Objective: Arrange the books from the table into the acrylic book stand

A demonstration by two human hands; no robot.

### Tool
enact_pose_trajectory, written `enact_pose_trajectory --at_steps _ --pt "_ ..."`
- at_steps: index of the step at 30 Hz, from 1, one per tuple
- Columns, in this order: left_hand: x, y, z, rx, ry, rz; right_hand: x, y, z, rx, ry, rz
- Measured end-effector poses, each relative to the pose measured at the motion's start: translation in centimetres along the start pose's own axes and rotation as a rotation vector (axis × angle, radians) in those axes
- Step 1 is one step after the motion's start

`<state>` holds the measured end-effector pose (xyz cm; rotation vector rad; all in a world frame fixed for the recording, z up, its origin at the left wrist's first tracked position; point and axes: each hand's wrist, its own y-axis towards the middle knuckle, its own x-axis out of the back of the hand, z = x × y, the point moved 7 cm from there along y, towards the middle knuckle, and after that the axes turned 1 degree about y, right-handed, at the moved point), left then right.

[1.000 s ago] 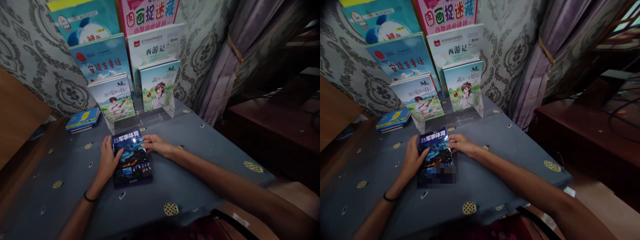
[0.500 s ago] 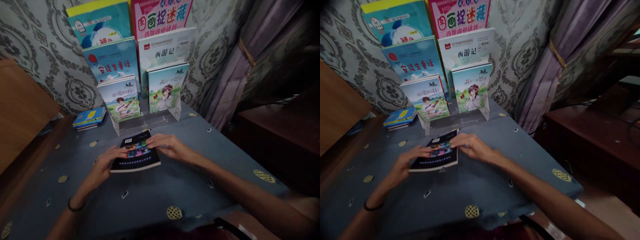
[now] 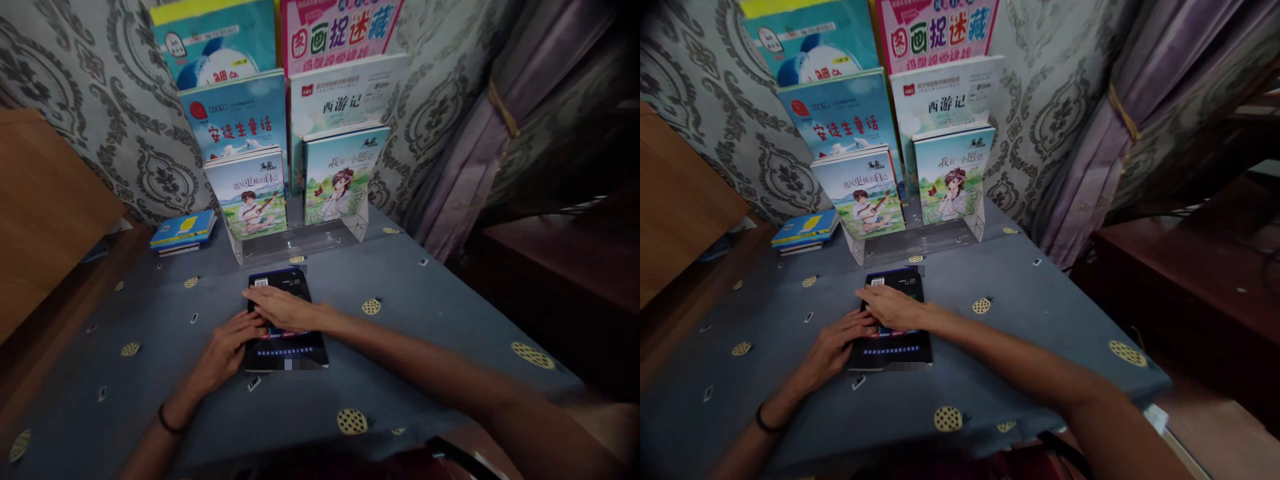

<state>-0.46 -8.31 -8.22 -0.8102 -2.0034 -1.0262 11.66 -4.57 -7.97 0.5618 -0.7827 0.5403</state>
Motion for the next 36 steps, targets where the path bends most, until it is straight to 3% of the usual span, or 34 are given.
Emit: enact_pose_trajectory --at_steps 2,5,11,15,21,30,36 --pt "-0.1 -0.1 0.2 0.015 -0.008 -0.003 -1.3 1.7 -1.2 -0.024 -0.053 0.022" --pt "-0.3 -0.4 0.5 0.005 -0.02 -0.012 -1.1 1.9 -3.4 -0.08 -0.138 -0.001" --pt "-0.4 -0.7 0.9 0.016 -0.031 -0.006 2.2 -2.1 -7.2 -0.243 -0.181 -0.098" --pt "-0.2 -0.6 0.7 0.017 -0.04 -0.03 3.1 -5.1 -7.5 -0.222 -0.116 -0.124" --pt "-0.1 -0.5 0.8 0.055 -0.064 -0.013 2.7 -9.0 -5.1 -0.182 -0.041 -0.072" --pt "-0.2 -0.8 1.2 0.052 -0.096 -0.037 0.8 -14.4 2.1 -0.099 -0.04 0.05" --pt "-0.3 -0.9 1.0 0.002 -0.031 -0.029 -2.4 -13.2 6.6 0.066 -0.015 0.209"
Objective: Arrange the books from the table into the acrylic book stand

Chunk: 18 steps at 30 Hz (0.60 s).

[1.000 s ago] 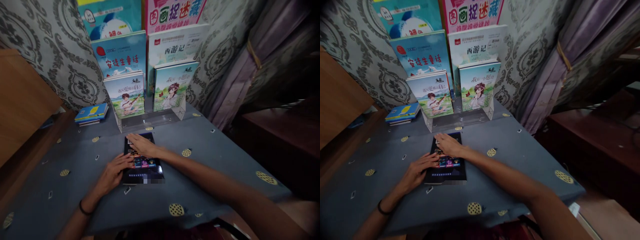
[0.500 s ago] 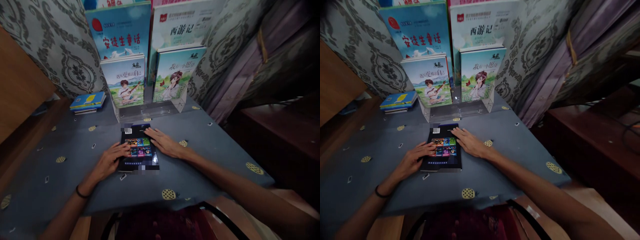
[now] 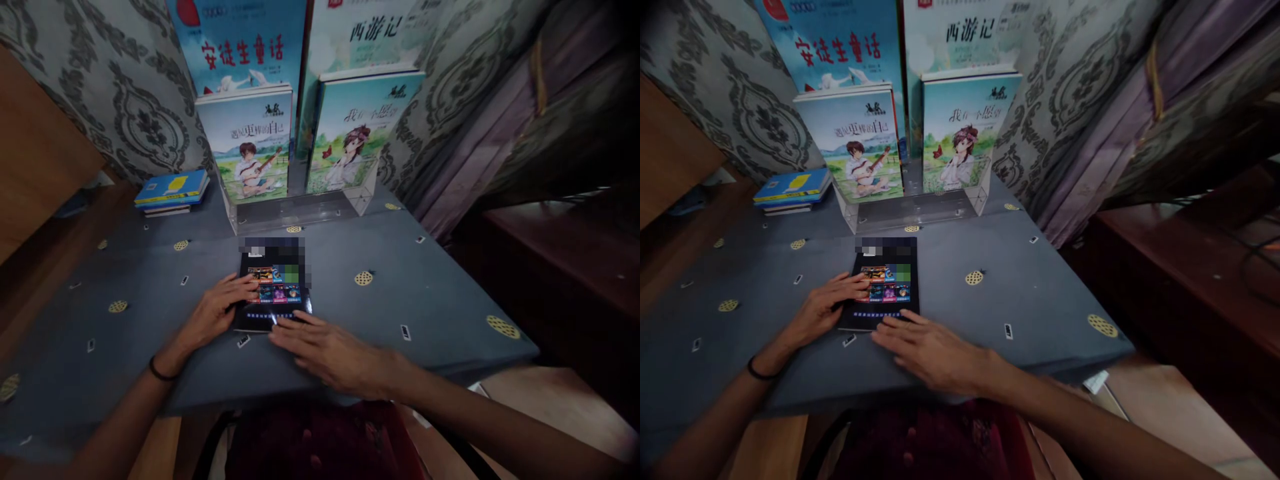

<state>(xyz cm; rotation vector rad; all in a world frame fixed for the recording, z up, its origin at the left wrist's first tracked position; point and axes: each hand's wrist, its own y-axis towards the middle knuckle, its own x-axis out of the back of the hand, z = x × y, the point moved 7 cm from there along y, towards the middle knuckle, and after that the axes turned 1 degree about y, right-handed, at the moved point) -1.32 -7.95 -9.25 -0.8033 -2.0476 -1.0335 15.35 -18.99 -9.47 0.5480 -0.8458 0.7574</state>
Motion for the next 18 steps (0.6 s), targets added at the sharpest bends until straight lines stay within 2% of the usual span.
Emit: enact_pose_trajectory --at_steps 4,8,12,18 --pt "0.1 -0.1 0.0 -0.001 0.002 -0.002 -0.5 3.1 1.1 0.066 0.043 0.07" --pt "0.1 -0.2 0.3 0.017 -0.023 -0.008 0.3 4.2 1.0 0.099 0.161 0.094" --pt "0.1 -0.3 0.4 0.019 -0.032 -0.013 1.6 3.4 -0.1 0.064 0.284 0.07" --pt "0.1 0.0 0.6 0.039 -0.1 0.006 2.8 0.6 -2.6 -0.012 0.227 0.013"
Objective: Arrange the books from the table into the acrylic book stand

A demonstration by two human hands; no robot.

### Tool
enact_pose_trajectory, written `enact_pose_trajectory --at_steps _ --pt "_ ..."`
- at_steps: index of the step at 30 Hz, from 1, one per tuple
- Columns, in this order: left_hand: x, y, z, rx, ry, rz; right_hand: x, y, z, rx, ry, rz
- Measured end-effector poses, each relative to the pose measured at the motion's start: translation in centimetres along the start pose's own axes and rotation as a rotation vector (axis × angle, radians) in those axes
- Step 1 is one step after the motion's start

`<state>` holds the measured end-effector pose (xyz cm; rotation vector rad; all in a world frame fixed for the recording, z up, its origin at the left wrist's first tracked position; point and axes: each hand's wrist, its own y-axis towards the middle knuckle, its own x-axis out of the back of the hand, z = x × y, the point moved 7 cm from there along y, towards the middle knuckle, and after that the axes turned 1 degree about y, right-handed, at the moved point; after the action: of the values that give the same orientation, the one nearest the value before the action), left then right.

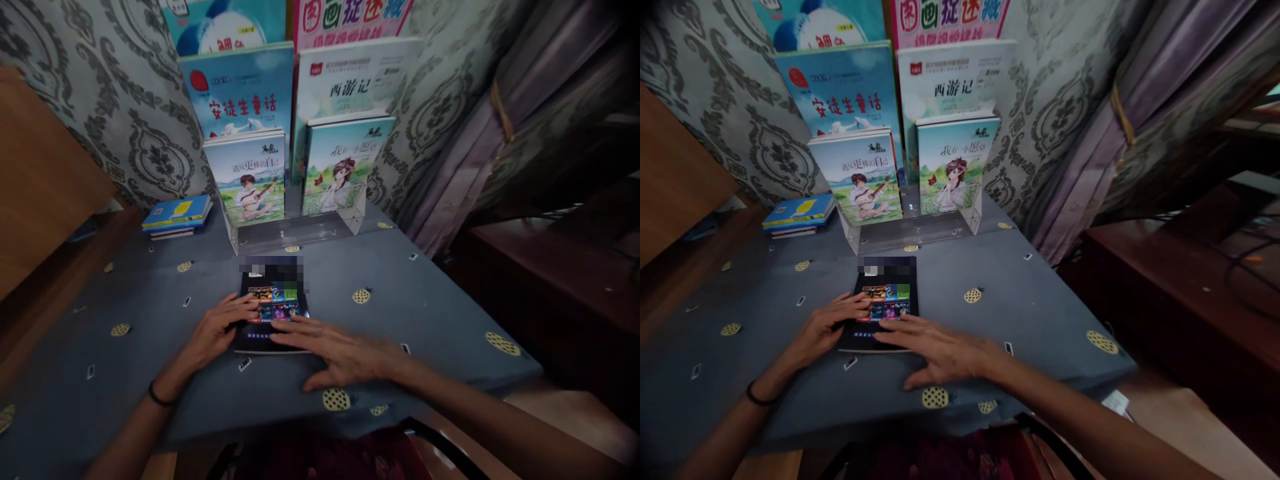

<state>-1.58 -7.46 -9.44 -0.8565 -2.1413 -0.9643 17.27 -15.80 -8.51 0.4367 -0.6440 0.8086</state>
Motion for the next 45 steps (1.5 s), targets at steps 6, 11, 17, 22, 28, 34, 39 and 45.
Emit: enact_pose_trajectory --at_steps 6,11,17,22,28,34,39,45 --pt "1.4 1.3 0.1 0.088 -0.107 -0.029 2.3 -2.4 -3.0 -0.018 -0.106 -0.199" --pt "3.0 3.0 0.2 0.226 -0.216 -0.057 4.4 -1.9 -5.9 -0.008 -0.088 -0.418" --pt "4.9 4.8 0.5 0.384 -0.329 -0.145 8.0 0.4 -7.8 -0.024 0.124 -0.606" --pt "5.9 6.6 3.2 0.485 -0.375 -0.369 10.6 3.2 -8.8 -0.036 0.347 -0.74" --pt "4.5 9.1 6.1 0.544 -0.685 -0.687 12.3 6.2 -10.0 0.008 0.519 -0.895" --pt "3.9 10.1 5.8 0.595 -0.702 -0.704 11.9 6.2 -8.5 0.032 0.391 -0.873" --pt "4.0 9.6 6.0 0.637 -0.69 -0.68 11.4 6.0 -6.3 0.05 0.182 -0.786" --pt "3.9 10.0 4.9 0.612 -0.685 -0.703 13.1 5.1 -7.2 0.022 0.246 -0.923"
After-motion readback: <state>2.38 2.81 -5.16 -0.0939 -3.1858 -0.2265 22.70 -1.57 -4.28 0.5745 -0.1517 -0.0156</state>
